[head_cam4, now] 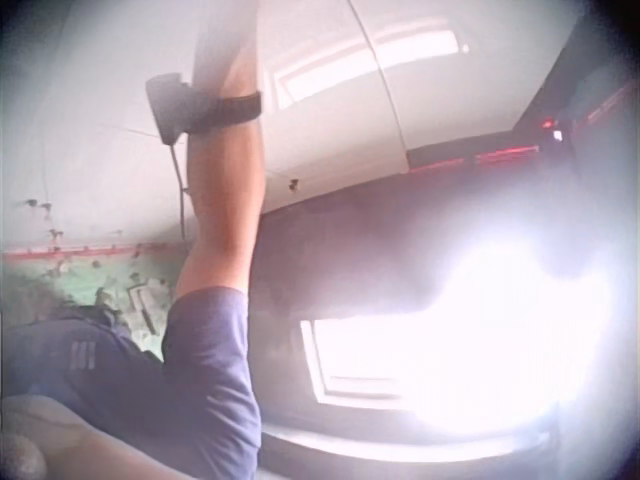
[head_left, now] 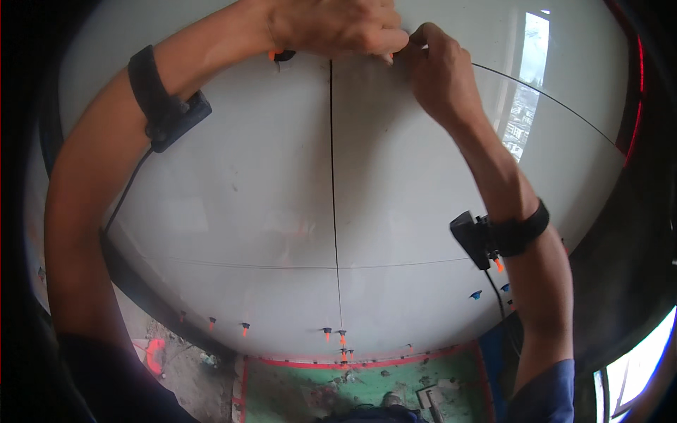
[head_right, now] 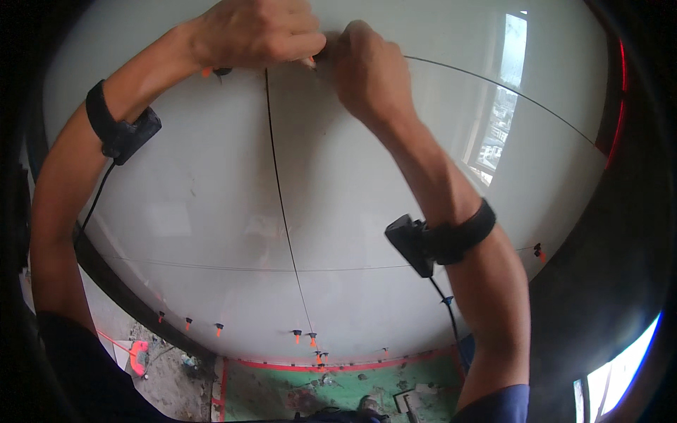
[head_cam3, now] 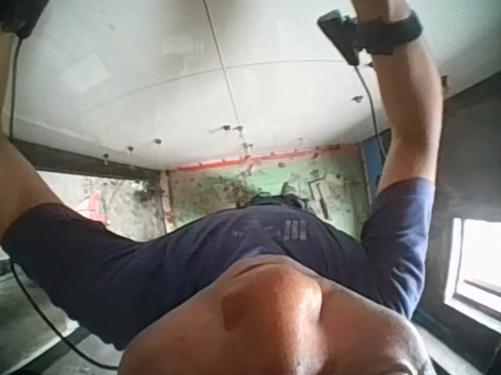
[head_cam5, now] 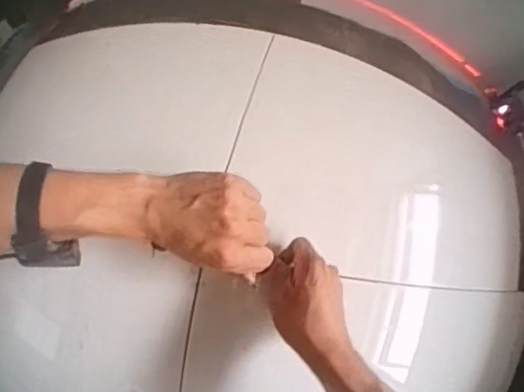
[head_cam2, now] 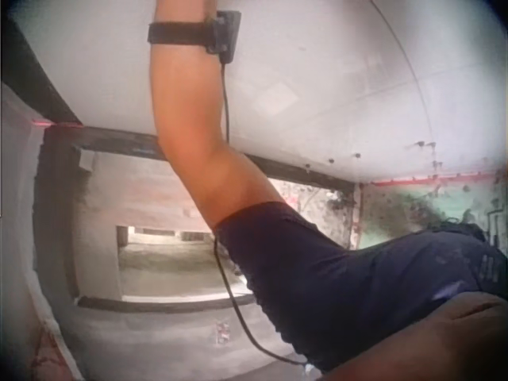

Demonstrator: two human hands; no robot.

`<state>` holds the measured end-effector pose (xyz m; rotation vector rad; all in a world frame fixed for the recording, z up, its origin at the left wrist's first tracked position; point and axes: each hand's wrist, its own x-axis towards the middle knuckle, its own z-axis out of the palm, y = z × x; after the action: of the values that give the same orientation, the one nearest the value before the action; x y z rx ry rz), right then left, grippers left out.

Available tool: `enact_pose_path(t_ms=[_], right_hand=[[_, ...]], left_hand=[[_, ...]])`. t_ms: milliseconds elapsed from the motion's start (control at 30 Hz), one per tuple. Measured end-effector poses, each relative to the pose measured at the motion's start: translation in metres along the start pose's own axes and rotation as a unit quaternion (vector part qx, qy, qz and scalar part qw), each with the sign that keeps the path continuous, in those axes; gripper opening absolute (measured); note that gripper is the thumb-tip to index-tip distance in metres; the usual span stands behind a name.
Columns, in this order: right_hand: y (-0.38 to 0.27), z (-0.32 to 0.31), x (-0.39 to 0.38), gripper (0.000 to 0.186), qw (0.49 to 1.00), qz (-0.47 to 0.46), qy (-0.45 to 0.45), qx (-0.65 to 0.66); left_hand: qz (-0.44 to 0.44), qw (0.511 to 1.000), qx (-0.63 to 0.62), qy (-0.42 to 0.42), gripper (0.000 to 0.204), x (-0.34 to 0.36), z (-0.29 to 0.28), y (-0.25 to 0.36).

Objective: Apply adhesive to a wall tile and install it onto a vertical surface using leveling clips.

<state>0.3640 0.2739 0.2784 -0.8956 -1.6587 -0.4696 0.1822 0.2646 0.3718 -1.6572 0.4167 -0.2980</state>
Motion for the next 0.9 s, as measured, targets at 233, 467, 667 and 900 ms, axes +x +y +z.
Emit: enact_pose_path(t_ms=[233, 467, 667, 900], right_hand=[[-0.027, 0.015, -0.025, 0.029, 0.982, 0.15, 0.082, 0.074], [-0.037, 0.032, -0.032, 0.027, 0.952, 0.211, 0.155, 0.155], [-0.035, 0.035, -0.031, 0.029, 0.951, 0.234, 0.151, 0.137], [-0.021, 0.005, -0.049, 0.024, 0.93, 0.189, 0.16, 0.271]], left_hand=[[-0.076, 0.956, -0.03, -0.28, 0.034, 0.012, -0.014, 0.003], [-0.07, 0.996, -0.055, -0.016, 0.023, -0.001, 0.001, 0.003], [-0.08, 0.991, -0.11, 0.01, 0.02, -0.007, 0.013, 0.001], [-0.277, 0.942, -0.048, -0.185, 0.064, -0.017, -0.032, -0.005]])
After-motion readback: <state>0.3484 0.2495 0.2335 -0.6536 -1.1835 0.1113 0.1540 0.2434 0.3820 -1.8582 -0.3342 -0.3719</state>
